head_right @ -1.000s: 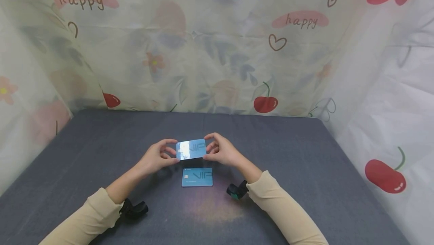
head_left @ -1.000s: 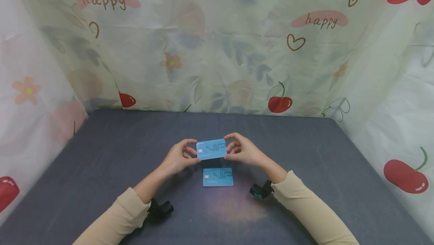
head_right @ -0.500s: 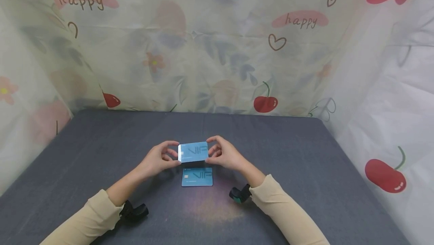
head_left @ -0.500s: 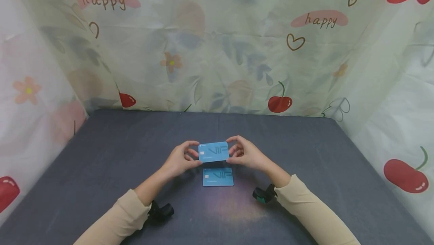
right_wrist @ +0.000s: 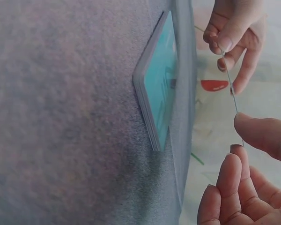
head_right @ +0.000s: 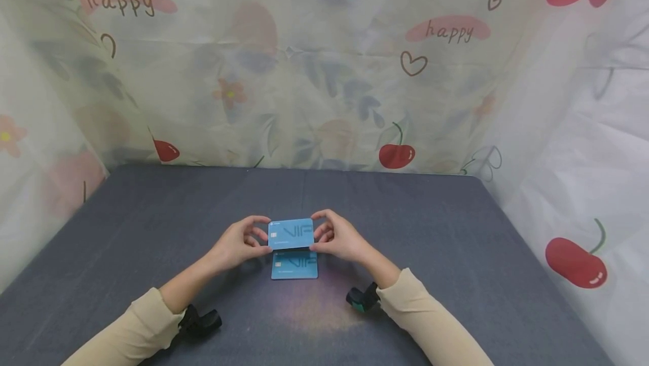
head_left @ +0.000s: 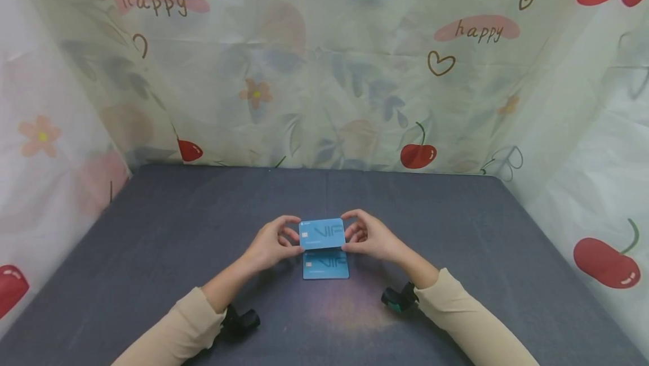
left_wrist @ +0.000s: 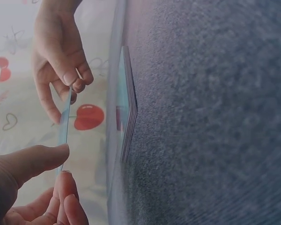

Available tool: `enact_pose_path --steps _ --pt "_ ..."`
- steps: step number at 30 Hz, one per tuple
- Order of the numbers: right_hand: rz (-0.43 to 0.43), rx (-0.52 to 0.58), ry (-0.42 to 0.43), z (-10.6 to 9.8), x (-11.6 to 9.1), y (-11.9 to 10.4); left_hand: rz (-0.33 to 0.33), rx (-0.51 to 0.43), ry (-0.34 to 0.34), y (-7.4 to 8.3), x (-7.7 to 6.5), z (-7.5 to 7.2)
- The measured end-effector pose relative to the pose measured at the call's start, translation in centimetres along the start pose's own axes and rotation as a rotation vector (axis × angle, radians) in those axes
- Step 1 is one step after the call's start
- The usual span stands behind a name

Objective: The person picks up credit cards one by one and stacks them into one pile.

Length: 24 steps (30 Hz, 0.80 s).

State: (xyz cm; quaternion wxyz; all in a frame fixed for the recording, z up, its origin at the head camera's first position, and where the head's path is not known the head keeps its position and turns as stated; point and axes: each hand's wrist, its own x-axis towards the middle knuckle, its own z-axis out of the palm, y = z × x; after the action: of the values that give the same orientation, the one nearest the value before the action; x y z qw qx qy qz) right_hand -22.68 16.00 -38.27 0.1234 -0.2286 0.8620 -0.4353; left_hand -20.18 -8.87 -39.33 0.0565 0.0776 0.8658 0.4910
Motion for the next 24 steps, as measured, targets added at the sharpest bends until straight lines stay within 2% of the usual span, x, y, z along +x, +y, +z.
enact_pose_path --steps 14,24 --pt "-0.008 -0.013 -0.010 0.46 -0.62 0.64 -0.014 0.016 -0.025 -0.19 -0.40 0.31" --pt "-0.011 -0.017 -0.015 0.47 -0.99 0.65 0.000 0.014 -0.045 -0.22 -0.58 0.34"
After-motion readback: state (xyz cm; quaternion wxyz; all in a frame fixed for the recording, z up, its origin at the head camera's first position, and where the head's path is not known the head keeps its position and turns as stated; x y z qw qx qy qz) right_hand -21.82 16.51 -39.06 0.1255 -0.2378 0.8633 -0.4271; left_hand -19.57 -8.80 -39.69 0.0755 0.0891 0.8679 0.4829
